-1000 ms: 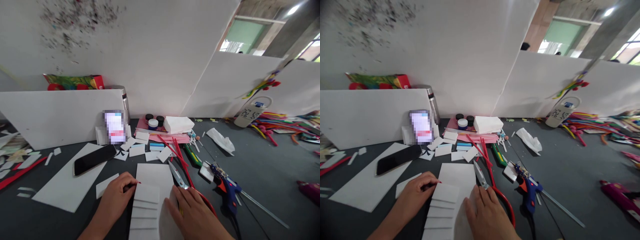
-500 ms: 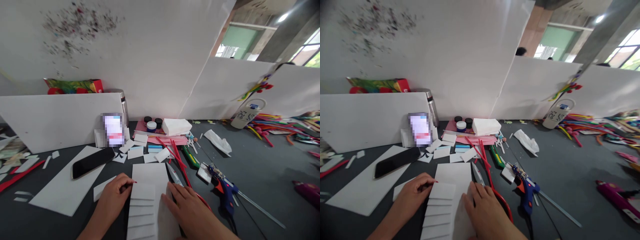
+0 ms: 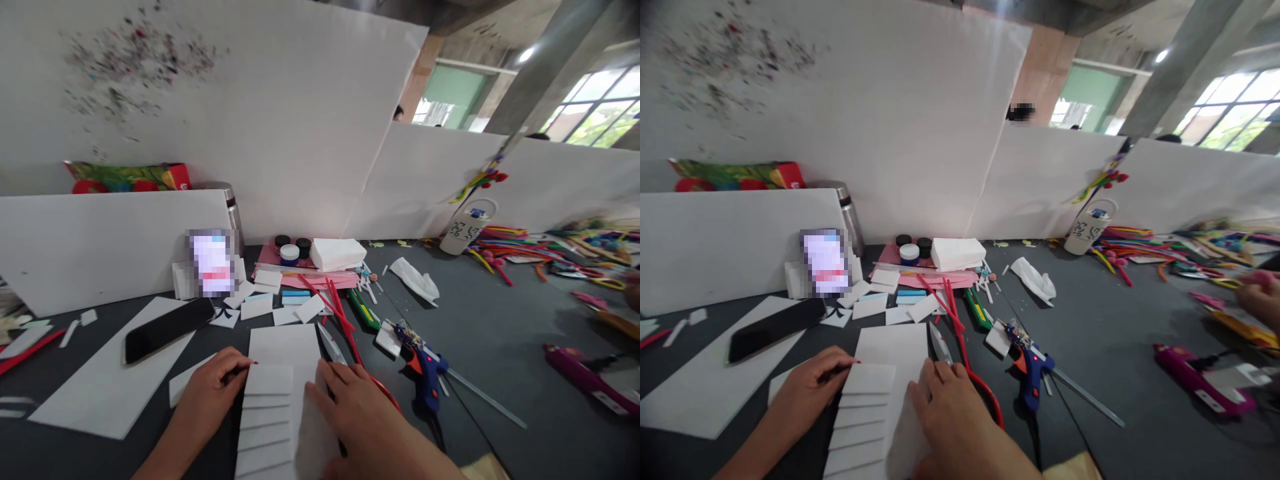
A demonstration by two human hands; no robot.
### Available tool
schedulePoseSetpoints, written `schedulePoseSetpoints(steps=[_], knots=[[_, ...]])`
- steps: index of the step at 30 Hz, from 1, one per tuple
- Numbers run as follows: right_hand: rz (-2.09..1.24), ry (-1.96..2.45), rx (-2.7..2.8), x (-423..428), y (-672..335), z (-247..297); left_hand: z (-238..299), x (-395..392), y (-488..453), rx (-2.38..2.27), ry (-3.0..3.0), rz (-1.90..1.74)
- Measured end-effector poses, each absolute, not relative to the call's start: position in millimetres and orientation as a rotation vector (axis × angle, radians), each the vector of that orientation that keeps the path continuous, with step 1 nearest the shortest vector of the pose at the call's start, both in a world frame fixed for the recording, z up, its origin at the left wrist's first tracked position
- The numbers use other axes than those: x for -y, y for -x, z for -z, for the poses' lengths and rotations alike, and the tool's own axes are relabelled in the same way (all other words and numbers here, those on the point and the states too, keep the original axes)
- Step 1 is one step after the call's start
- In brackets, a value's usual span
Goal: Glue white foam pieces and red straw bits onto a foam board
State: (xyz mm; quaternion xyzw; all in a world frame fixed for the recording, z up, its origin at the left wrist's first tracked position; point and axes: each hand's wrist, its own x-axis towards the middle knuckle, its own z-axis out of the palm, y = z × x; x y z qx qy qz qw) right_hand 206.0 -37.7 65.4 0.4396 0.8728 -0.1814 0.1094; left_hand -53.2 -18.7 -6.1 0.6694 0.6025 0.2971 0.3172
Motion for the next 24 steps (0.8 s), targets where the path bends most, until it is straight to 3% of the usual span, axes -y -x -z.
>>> schedulePoseSetpoints(steps=[18, 24], knots=[[0.495, -1.278, -2.658, 33.8, -216.6, -36.4, 5.7, 20.0, 53.0, -1.536, -1.753, -0.873], [0.503, -1.336, -2.724, 23.9, -213.1, -62.5, 3.5, 19.4, 52.1, -1.511, -1.689, -0.883]])
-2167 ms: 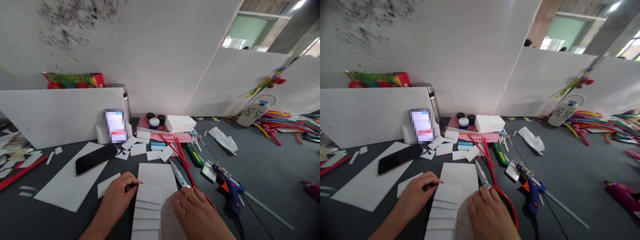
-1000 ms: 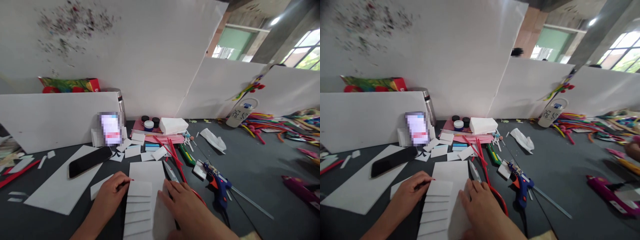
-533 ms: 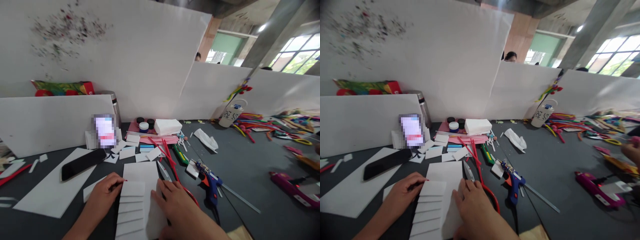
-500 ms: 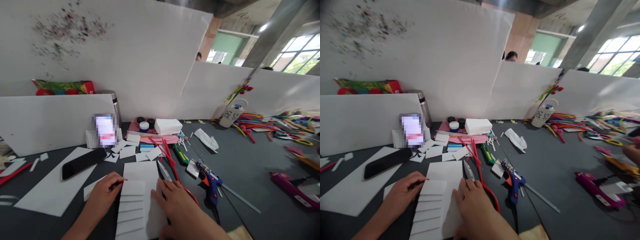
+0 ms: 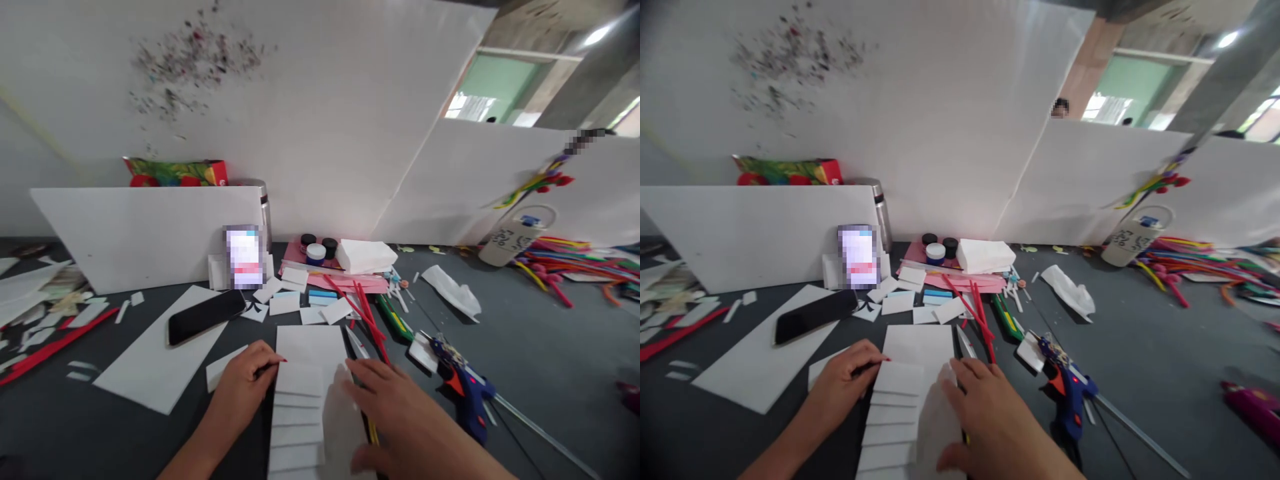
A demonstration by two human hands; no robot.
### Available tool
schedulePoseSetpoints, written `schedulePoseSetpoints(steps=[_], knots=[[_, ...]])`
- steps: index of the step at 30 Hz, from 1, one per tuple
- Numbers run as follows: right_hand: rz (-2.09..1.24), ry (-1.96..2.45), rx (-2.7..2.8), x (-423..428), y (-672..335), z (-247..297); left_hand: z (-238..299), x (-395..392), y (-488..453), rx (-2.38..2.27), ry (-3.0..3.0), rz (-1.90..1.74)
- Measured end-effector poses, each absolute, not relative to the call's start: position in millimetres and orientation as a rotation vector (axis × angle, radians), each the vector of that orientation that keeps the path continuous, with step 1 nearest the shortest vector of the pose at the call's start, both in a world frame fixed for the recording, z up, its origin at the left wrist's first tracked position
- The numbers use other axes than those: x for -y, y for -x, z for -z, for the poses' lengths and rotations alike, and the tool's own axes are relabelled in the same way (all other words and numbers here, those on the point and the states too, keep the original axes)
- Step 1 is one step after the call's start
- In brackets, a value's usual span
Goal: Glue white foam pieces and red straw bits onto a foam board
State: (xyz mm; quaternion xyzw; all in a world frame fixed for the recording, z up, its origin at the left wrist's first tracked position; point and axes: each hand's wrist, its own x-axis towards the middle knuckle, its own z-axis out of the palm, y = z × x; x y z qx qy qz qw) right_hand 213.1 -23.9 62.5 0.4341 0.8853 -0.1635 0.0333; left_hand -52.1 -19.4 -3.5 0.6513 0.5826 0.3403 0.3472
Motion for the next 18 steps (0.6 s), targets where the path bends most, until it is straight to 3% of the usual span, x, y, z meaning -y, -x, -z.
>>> schedulePoseSetpoints(steps=[7, 18], knots=[[0.513, -1.398, -2.989, -4.9, -165.4, -78.8, 6.2, 21.4, 53.4, -1.54, -1.629, -0.893], [0.296, -1.448, -2.861, -55.8, -145.3, -59.1, -15.6, 33.2, 50.5, -1.57, -1.508, -0.84]])
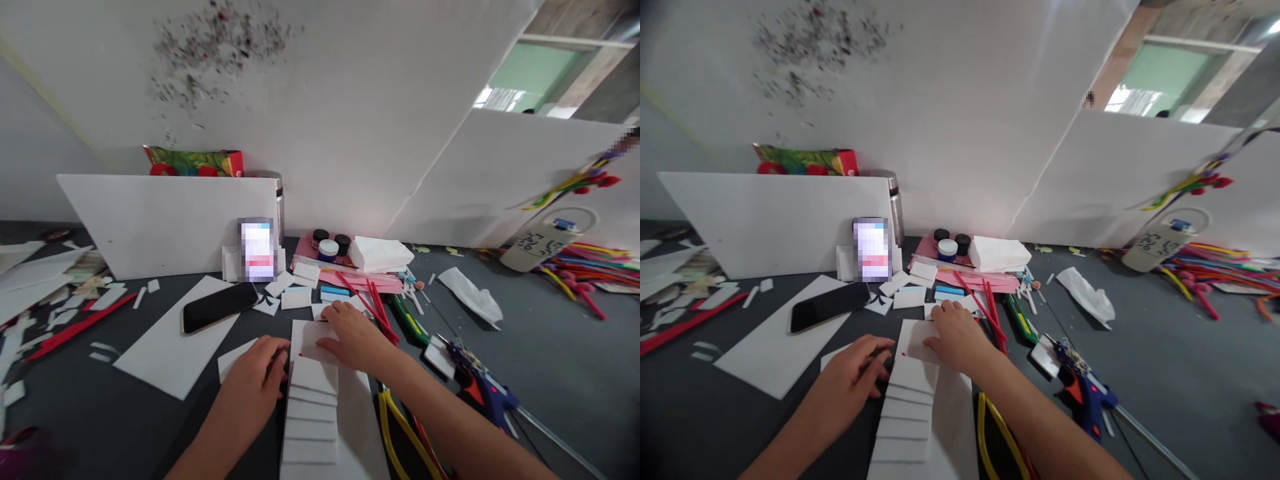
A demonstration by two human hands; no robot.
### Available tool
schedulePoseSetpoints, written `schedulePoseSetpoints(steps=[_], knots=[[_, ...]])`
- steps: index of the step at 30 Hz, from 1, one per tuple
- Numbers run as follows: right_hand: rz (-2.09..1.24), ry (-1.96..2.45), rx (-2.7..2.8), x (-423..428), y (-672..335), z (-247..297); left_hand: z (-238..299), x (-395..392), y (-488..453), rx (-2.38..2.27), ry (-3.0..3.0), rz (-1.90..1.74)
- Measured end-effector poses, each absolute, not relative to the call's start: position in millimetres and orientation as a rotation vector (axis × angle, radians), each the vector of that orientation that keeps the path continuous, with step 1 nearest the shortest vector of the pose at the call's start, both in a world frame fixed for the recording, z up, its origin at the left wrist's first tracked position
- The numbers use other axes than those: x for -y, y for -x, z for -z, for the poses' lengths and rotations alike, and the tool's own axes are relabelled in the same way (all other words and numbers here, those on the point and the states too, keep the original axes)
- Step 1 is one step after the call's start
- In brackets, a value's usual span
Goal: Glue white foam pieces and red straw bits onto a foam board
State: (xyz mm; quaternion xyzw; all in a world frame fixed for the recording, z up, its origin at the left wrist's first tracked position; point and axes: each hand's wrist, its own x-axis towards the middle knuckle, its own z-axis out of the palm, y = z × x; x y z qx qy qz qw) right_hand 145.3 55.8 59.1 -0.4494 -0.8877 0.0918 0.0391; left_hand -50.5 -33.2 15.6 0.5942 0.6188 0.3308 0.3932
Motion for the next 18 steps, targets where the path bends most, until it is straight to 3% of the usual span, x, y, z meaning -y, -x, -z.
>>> schedulePoseSetpoints(steps=[10, 14, 18], knots=[[-0.402, 1.435, 2.463, -17.6, -163.5, -51.9, -19.6, 28.9, 66.3, -1.311, -1.294, -0.709], [-0.918, 1.362, 2.192, 7.3, -177.5, -36.3, -16.4, 28.0, 65.0, -1.268, -1.323, -0.745], [-1.076, 1.286, 2.187, 8.1, -177.7, -27.1, -16.7, 27.6, 60.8, -1.28, -1.321, -0.734]])
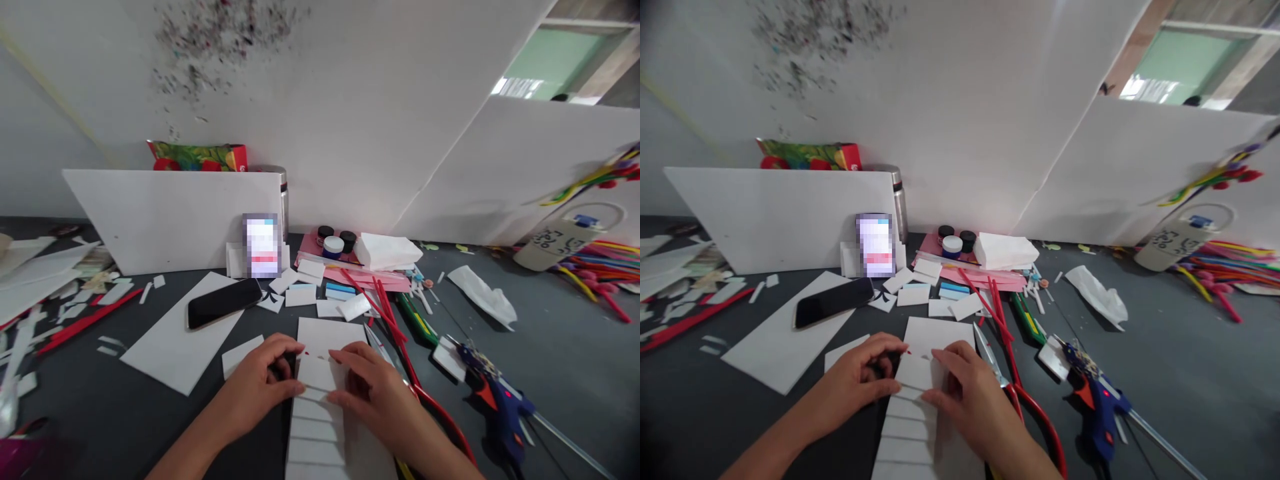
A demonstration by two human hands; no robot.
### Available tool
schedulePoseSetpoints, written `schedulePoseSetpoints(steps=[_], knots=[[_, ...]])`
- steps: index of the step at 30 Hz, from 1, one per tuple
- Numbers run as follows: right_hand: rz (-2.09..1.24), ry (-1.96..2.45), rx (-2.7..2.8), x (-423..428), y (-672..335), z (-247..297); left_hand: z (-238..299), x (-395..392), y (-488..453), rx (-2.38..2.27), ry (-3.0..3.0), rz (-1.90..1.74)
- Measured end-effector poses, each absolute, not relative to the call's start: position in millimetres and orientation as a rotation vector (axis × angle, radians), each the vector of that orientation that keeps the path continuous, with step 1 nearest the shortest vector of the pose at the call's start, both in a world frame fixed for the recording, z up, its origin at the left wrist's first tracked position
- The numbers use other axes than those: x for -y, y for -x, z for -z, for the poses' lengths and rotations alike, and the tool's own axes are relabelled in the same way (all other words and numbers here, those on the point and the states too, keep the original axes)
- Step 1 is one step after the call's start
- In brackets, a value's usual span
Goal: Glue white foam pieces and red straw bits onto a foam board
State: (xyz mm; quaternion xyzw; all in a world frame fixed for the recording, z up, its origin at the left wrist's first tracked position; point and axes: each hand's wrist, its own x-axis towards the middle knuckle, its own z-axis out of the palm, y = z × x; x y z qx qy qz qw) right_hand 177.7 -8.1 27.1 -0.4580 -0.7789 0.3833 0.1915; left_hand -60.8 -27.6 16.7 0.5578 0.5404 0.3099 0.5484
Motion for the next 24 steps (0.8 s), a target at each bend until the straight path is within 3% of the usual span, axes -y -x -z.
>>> schedulePoseSetpoints(steps=[24], knots=[[-1.225, 1.296, 1.966, 10.2, -168.5, -21.8, -17.5, 18.1, 61.8, -1.218, -1.307, -0.645]])
